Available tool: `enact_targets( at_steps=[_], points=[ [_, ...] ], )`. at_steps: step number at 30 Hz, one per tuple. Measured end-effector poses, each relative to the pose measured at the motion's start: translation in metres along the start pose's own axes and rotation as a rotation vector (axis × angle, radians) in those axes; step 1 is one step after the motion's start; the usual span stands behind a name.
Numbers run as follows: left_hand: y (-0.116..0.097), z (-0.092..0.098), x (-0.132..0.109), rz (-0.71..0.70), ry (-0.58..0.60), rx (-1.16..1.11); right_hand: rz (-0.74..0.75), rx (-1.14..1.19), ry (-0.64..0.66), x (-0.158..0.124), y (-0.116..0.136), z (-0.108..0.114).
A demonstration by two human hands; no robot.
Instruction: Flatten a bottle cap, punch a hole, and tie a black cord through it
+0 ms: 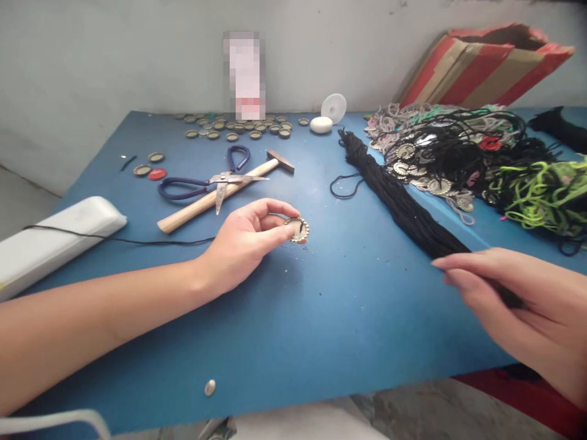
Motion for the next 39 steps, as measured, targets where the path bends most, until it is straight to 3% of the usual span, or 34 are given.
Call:
enact_targets(
  at_steps=[2, 6, 11, 16, 26, 34, 39],
  points=[
    [0.001, -0.001, 0.0, -0.013, 0.033, -0.012, 0.077, -0.071, 0.026, 0.031, 0.02, -0.018],
    [0.002, -0.002, -0.001, -0.018, 0.063, -0.028, 0.207, 0.034, 0.115, 0.079, 0.047, -0.054],
    [0.005, -0.001, -0.002, -0.042, 0.082, -0.042, 0.305, 0.234, 0.096, 0.112, 0.063, -0.085],
    [0.006, 0.0, -0.002, -0.046, 0.081, -0.059, 0.313, 0.32, 0.06, 0.114, 0.063, -0.099],
    [0.0, -0.001, -0.007, -0.108, 0.019, 0.227, 0.191, 0.474, 0.046, 0.116, 0.061, -0.097],
    [-0.01, -0.008, -0.012, -0.177, 0.011, 0.266, 0.239, 0.543, 0.031, 0.109, 0.063, -0.105],
    [-0.008, -0.009, -0.011, -0.1, 0.028, 0.373, 0.152, 0.659, 0.056, 0.11, 0.061, -0.106]
  ],
)
Point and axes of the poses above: each hand's wrist, its own x-axis towards the middle knuckle, its own z-axis out of the back of the hand, y = z × x, the point moved 5 cm from there along x, towards the middle knuckle, and after that the axes turned 8 degrees about y, right-handed, at the moved point
